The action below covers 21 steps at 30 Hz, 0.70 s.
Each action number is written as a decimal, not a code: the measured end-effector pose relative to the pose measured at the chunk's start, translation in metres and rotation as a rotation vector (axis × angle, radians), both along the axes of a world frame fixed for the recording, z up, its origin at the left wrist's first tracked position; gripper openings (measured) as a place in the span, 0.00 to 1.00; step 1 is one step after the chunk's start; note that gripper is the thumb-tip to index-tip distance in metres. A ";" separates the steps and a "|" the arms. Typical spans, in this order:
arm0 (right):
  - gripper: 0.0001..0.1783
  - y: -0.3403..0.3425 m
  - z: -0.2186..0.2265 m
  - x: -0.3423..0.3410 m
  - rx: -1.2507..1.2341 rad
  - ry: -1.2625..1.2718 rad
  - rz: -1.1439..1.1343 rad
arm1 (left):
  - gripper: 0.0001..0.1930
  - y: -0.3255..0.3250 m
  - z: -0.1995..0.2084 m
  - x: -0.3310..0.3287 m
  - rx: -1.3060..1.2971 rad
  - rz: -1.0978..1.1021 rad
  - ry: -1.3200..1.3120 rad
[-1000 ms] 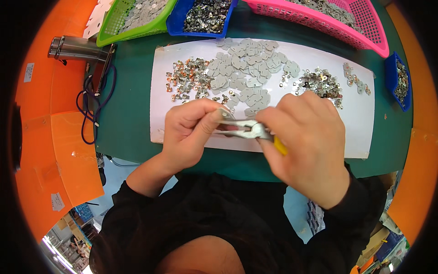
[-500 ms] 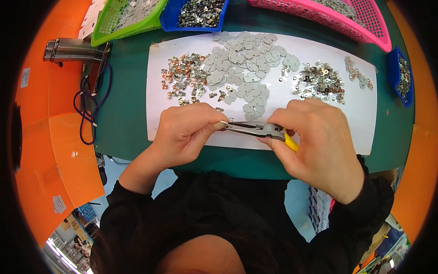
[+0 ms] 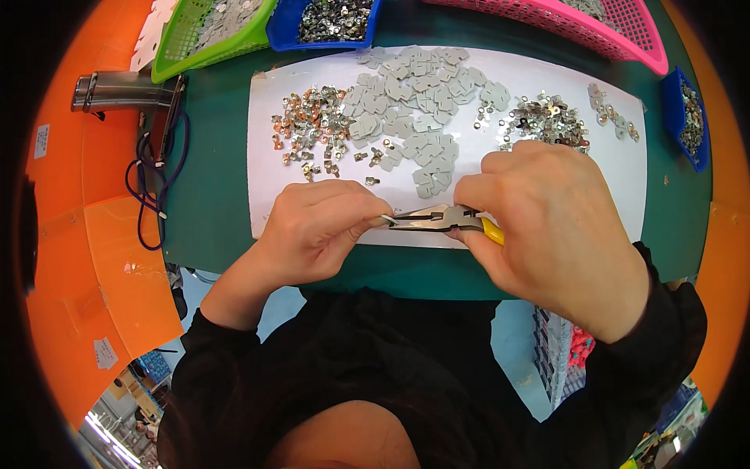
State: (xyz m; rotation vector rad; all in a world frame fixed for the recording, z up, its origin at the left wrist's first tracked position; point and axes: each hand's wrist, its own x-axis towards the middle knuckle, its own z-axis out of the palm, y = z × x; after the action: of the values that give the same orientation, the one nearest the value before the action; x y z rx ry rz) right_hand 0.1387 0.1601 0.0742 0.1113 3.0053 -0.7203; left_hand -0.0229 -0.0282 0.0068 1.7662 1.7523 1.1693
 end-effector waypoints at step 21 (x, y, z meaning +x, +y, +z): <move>0.11 0.004 -0.017 0.002 -0.284 -0.299 -0.028 | 0.07 -0.001 0.004 0.002 -0.338 -0.049 -0.413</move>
State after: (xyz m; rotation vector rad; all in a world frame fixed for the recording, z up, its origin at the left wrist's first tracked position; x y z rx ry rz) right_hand 0.1408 0.1638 0.0570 0.2263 2.5960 -1.0223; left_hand -0.0211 -0.0290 0.0109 1.2597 1.5399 1.0516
